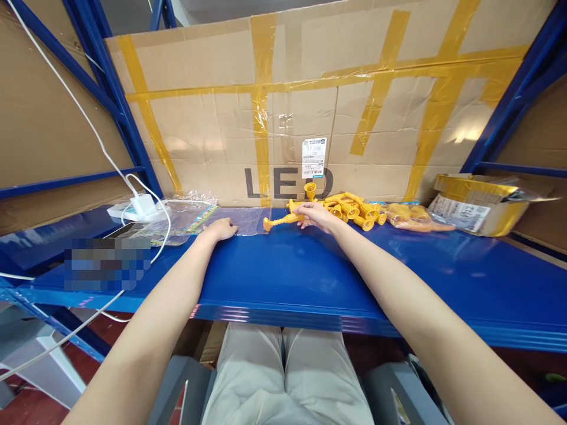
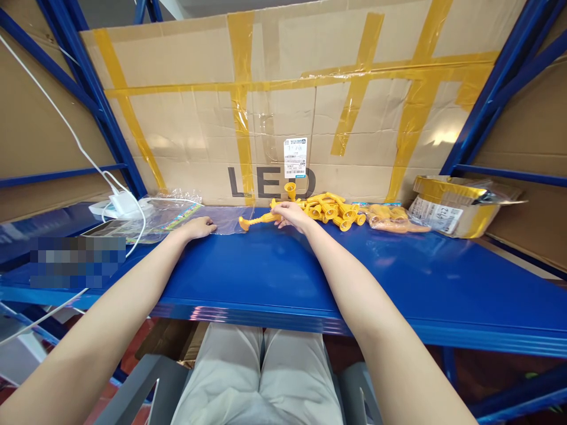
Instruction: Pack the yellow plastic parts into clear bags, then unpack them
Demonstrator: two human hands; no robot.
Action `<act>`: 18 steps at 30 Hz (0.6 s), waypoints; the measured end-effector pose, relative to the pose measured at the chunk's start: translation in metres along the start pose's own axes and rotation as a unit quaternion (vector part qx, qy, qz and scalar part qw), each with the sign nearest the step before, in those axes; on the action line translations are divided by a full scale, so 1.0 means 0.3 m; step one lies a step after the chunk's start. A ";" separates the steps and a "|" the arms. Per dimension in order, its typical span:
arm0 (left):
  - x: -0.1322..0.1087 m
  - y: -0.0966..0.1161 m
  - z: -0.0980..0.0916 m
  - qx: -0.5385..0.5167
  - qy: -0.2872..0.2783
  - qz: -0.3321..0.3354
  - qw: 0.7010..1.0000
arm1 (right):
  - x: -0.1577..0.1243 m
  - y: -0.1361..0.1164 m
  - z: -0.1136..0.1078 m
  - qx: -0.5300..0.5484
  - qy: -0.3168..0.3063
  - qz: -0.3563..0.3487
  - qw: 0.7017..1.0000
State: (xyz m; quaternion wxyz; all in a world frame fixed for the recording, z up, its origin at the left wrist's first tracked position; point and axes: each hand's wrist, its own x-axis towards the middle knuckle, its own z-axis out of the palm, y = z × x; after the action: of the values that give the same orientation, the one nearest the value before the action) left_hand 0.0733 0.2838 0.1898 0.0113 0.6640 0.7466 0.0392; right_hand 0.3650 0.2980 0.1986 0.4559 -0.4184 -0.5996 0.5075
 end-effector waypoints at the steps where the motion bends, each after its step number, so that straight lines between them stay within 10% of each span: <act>1: 0.000 0.000 0.001 -0.001 0.000 -0.001 1.000 | 0.000 0.002 -0.002 -0.004 0.001 -0.009 1.000; 12: 0.004 0.000 0.005 -0.009 0.007 0.011 1.000 | 0.016 0.032 0.054 0.001 0.102 -0.041 0.994; 18: -0.009 0.016 0.003 -0.015 0.012 0.001 1.000 | 0.012 0.066 0.065 -0.217 0.053 -0.051 0.973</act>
State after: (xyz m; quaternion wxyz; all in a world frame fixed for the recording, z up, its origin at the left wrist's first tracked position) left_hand 0.0785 0.2818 0.1893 0.0120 0.6642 0.7452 0.0581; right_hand 0.3460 0.2997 0.1780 0.4108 -0.5026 -0.6911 0.3180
